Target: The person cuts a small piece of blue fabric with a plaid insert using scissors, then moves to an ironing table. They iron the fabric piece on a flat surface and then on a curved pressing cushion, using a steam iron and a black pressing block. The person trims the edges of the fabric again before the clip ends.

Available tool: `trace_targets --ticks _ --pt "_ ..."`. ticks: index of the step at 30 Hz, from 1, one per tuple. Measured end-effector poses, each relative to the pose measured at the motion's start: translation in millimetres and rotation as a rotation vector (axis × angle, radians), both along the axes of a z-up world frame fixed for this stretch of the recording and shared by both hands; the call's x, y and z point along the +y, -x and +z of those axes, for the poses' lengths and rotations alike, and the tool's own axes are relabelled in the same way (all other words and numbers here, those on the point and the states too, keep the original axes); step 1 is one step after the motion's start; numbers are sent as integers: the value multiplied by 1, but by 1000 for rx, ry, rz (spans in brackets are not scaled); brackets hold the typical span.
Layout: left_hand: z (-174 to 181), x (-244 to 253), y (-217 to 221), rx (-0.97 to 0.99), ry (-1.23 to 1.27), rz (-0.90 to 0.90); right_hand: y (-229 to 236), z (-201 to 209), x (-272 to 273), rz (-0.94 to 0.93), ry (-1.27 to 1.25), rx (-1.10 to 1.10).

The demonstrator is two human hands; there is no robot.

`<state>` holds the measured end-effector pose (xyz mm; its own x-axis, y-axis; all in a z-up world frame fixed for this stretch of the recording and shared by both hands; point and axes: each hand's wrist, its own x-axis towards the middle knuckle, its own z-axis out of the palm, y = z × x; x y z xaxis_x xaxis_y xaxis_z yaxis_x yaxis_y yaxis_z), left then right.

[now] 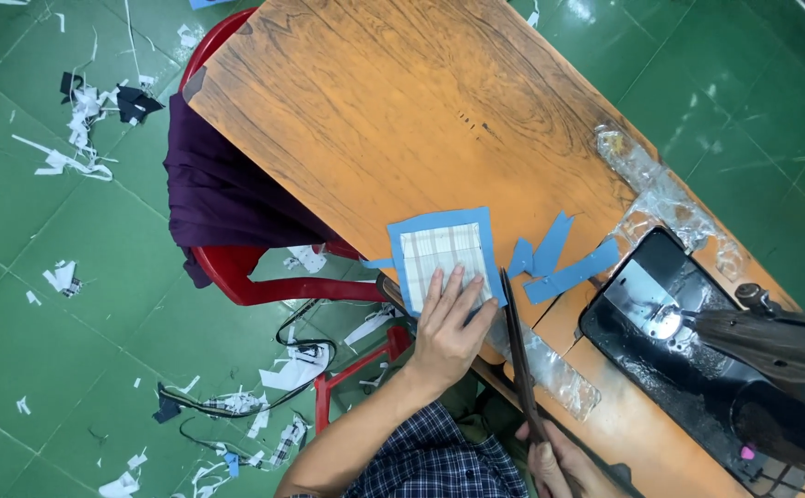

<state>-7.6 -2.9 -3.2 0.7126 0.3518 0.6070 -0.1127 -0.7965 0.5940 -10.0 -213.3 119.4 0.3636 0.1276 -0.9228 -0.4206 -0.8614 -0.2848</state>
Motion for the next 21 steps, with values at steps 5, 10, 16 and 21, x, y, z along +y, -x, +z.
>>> trace_targets --ticks 5,10,16,21 --pt "-1 -5 8 -15 -8 -40 28 -28 -43 -305 -88 -190" --pt "-5 -5 7 -11 -4 -47 35 -41 -58 -515 -146 -410" --pt "-10 -3 6 -51 46 -77 4 -141 -140 -631 183 166" --pt "-6 0 4 -85 9 -57 11 -184 -163 -809 227 382"
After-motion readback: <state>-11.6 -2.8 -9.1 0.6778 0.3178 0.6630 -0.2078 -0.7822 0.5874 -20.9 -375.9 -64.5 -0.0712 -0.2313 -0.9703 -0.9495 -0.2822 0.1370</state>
